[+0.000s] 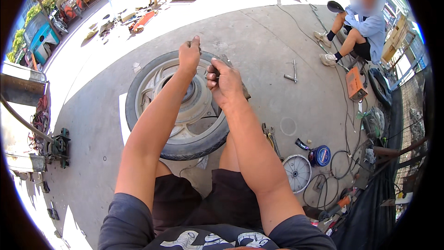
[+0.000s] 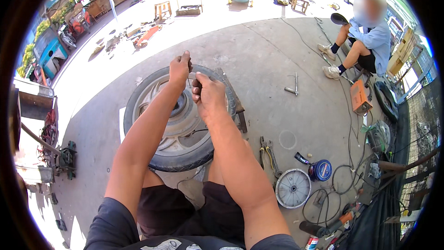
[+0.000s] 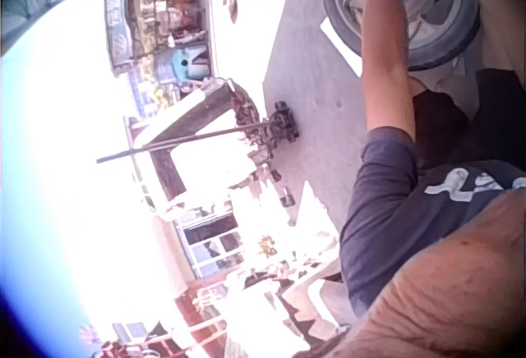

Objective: The person sits on the ground and uses a small tool to work on the inner rim of a motorcycle tire, repeatedly scraping or prying at the bead area. The person rotates the tire and continues the same action around the circumference.

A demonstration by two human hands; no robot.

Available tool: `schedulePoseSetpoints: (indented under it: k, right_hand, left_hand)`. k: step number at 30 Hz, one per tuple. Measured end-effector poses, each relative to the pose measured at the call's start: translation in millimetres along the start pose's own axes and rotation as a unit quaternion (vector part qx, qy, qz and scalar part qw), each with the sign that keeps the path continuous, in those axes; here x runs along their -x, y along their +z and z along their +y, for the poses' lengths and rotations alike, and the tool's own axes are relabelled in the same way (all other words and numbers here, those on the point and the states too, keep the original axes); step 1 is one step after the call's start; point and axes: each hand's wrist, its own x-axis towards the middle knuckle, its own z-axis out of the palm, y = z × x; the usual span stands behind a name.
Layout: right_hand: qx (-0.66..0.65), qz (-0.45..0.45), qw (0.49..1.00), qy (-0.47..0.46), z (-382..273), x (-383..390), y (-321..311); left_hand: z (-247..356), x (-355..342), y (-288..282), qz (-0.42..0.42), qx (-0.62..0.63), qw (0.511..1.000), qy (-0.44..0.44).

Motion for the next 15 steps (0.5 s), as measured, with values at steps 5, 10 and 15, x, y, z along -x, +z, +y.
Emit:
schedulePoseSetpoints:
  k: [5,10,15]
  right_hand:
    - [-0.009,0.007,1.0,-0.002,1,-3,-1]
    - [-0.01,0.01,1.0,0.0,0,-3,-1]
    - [-0.006,0.002,1.0,-0.003,-1,-3,-1]
  left_hand:
    - [-1,4,6,0.066,-0.051,0.996,0.023]
    - [-4,-3,7,0.06,-0.084,0.994,0.024]
    - [-7,-17,2,-0.015,0.007,0.999,-0.04]
